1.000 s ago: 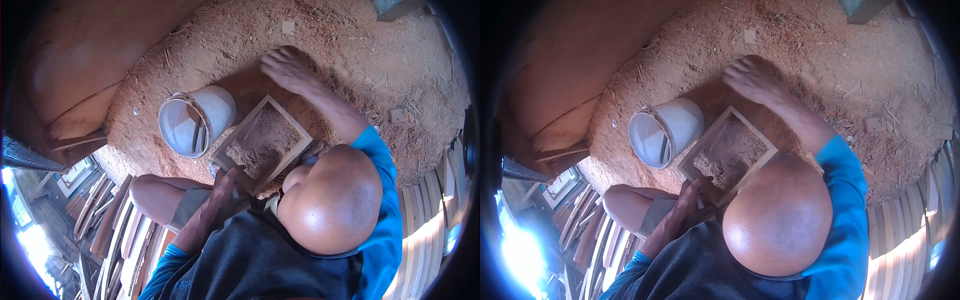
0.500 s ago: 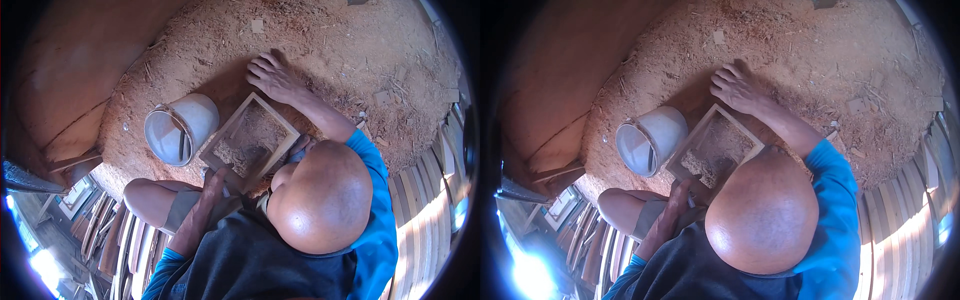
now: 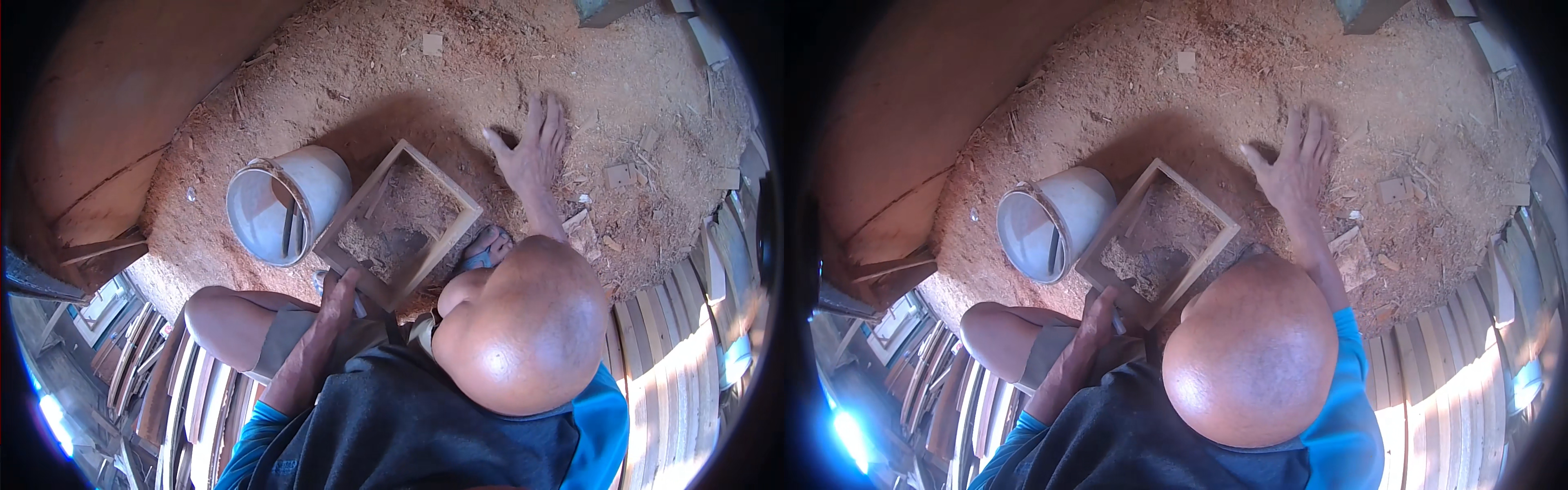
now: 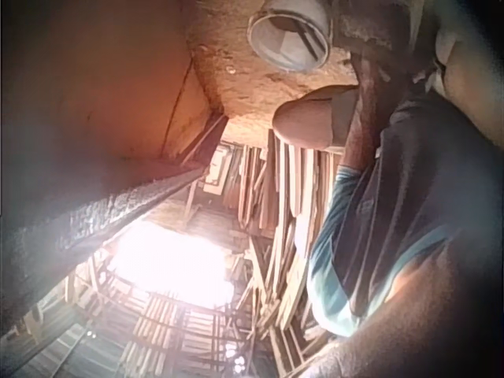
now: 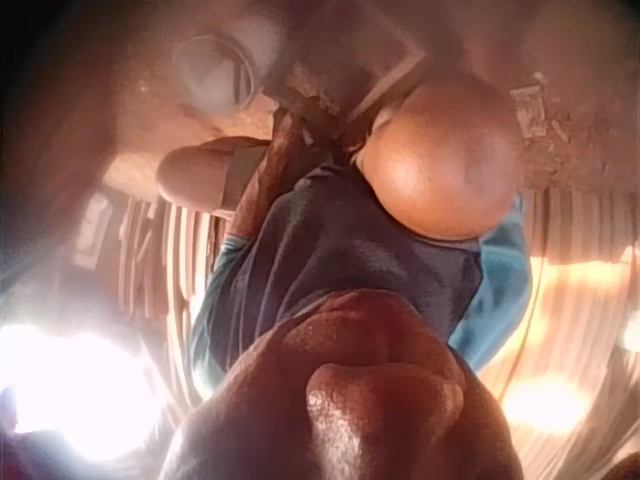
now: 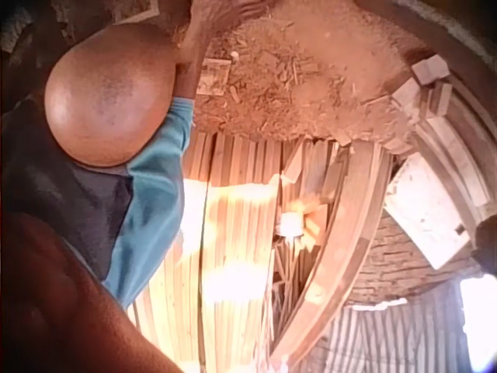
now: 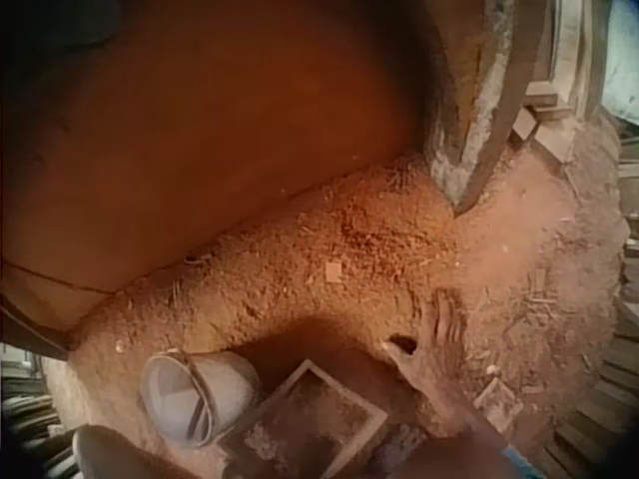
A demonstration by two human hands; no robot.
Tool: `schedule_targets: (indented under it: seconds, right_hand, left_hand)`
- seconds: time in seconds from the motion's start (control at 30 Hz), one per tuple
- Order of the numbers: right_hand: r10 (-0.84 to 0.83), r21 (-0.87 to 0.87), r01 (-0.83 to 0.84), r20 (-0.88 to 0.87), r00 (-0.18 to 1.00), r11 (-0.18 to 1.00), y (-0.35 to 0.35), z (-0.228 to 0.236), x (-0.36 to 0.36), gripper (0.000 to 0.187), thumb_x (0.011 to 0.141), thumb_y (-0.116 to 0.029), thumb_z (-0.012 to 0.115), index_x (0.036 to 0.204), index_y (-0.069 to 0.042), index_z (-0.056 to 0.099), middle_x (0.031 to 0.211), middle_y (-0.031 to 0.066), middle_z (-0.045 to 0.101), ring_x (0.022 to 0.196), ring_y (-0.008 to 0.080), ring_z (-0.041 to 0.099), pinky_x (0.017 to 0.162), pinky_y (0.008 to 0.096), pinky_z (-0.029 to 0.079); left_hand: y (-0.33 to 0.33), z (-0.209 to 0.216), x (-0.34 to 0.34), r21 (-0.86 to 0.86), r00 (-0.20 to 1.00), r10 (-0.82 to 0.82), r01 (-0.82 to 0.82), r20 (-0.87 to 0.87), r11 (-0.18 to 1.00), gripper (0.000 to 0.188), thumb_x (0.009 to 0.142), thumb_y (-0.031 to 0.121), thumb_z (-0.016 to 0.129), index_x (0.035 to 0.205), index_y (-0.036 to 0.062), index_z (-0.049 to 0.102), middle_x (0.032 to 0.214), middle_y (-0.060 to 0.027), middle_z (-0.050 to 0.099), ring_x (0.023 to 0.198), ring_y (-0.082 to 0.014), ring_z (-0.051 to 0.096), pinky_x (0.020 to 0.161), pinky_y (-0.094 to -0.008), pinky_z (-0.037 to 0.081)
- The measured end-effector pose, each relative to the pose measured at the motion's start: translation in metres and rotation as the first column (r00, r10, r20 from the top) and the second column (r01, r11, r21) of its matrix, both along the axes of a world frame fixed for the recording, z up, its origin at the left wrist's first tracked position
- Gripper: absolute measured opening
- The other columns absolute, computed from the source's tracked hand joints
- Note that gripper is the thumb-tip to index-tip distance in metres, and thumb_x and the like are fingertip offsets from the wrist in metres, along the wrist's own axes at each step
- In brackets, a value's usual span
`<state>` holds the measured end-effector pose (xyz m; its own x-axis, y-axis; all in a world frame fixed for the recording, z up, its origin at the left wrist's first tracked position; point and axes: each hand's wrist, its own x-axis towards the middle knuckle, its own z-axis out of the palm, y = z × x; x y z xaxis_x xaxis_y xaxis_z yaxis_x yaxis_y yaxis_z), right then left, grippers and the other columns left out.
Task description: The person scoops sawdust into a wooden frame with a mesh bottom, shakes the frame over a bucket to sieve the fine particles, and then empties the coarse remains.
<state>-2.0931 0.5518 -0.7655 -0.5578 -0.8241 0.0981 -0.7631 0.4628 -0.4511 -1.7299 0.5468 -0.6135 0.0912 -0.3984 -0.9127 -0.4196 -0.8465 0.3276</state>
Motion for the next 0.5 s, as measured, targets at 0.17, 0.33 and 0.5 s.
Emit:
schedule_targets:
  seconds: [0.17,0.33,0.5]
  right_hand:
    - [0.087,-0.063,-0.088,-0.009,0.996,0.994,-0.039,-0.001,0.002,0.094,0.069,-0.054,0.082,0.141,-0.01,0.044,0.145,0.019,0.034,0.136,0.0428,0.031,0.11,0.0612,0.027]
    - [0.308,-0.052,-0.314,-0.092,0.947,0.948,-0.045,-0.012,0.014,0.067,0.072,-0.046,0.082,0.129,-0.017,0.059,0.142,0.0159,0.036,0.132,0.0408,0.036,0.106,0.0597,0.033]
    - [0.449,-0.001,-0.46,-0.217,0.867,0.888,-0.045,-0.026,0.002,0.04,0.08,-0.028,0.076,0.117,-0.015,0.067,0.136,0.0123,0.048,0.123,0.0347,0.05,0.094,0.0466,0.05]
  left_hand:
    - [-0.007,0.003,-0.004,0.071,0.998,-0.043,0.04,0.035,0.997,0.041,0.089,0.021,0.055,0.118,-0.008,0.058,0.101,-0.0105,0.064,0.09,-0.0176,0.062,0.079,-0.0325,0.05]
    - [0.004,-0.012,0.008,-0.066,0.999,0.001,-0.003,-0.039,0.998,0.038,0.088,0.022,0.056,0.114,-0.0054,0.057,0.096,-0.0089,0.063,0.085,-0.0162,0.06,0.072,-0.0312,0.05]
    - [-0.004,-0.017,0.0,-0.019,0.999,0.005,-0.004,0.052,1.0,0.039,0.085,0.024,0.058,0.111,-0.005,0.058,0.092,-0.0095,0.061,0.079,-0.0164,0.057,0.068,-0.0314,0.048]
